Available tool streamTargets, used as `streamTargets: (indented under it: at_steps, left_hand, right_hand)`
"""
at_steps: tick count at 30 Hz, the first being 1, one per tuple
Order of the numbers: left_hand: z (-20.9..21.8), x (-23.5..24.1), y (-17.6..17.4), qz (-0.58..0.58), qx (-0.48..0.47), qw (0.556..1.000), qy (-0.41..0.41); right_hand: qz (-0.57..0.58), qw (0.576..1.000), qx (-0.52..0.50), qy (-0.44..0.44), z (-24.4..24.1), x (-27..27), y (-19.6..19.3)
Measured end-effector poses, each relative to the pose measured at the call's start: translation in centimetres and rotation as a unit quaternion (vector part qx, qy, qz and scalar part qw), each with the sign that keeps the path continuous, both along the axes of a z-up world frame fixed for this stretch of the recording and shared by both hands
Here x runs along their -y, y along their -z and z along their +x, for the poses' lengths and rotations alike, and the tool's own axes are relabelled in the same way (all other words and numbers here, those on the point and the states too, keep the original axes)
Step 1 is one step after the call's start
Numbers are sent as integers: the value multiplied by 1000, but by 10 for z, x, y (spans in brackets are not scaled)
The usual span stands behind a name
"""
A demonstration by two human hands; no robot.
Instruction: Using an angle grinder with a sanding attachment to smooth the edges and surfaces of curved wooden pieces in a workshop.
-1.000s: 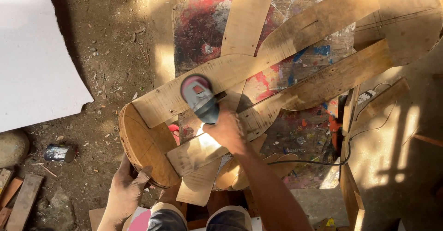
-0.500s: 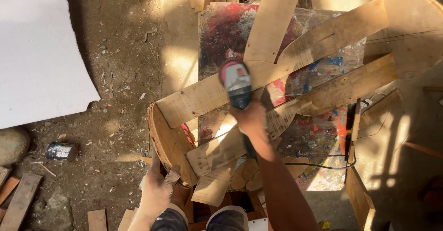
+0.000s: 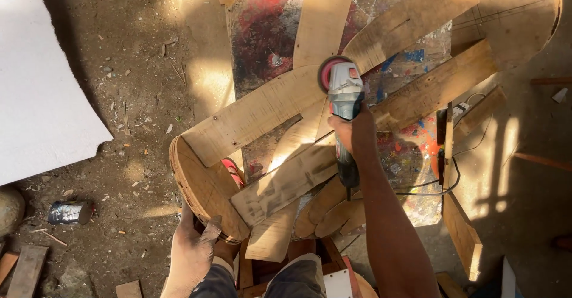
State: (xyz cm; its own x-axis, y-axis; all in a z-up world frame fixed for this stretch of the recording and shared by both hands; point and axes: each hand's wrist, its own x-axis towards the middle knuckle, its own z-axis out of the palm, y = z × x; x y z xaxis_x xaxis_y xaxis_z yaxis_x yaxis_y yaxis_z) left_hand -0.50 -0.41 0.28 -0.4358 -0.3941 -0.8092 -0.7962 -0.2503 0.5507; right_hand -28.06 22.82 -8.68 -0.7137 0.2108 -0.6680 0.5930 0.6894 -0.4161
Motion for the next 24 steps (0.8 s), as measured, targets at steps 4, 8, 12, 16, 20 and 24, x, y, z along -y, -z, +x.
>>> streamTargets:
  at_steps: [4, 8, 12, 16, 20, 24]
  left_hand:
    - [-5, -3, -9, 0, 19, 1000, -23]
    - [-17, -5, -21, -5, 90, 996, 4]
    - [-27, -8, -26, -7, 110, 994, -28]
    - [-29, -12, -22, 5, 100, 993, -70]
    - [-28, -13, -18, 6, 123, 986, -113]
    - [-19, -23, -3, -64, 113, 980, -150]
  right_hand:
    - [-13, 987, -88, -132, 44, 4, -6]
    - [107, 964, 48, -240, 126, 40, 84]
    - [-29, 935, 154, -319, 111, 33, 17]
    - [34, 964, 118, -235, 49, -10, 2]
    - [8, 987, -29, -156, -19, -54, -10]
    - [-26, 994, 0, -104, -76, -86, -10]
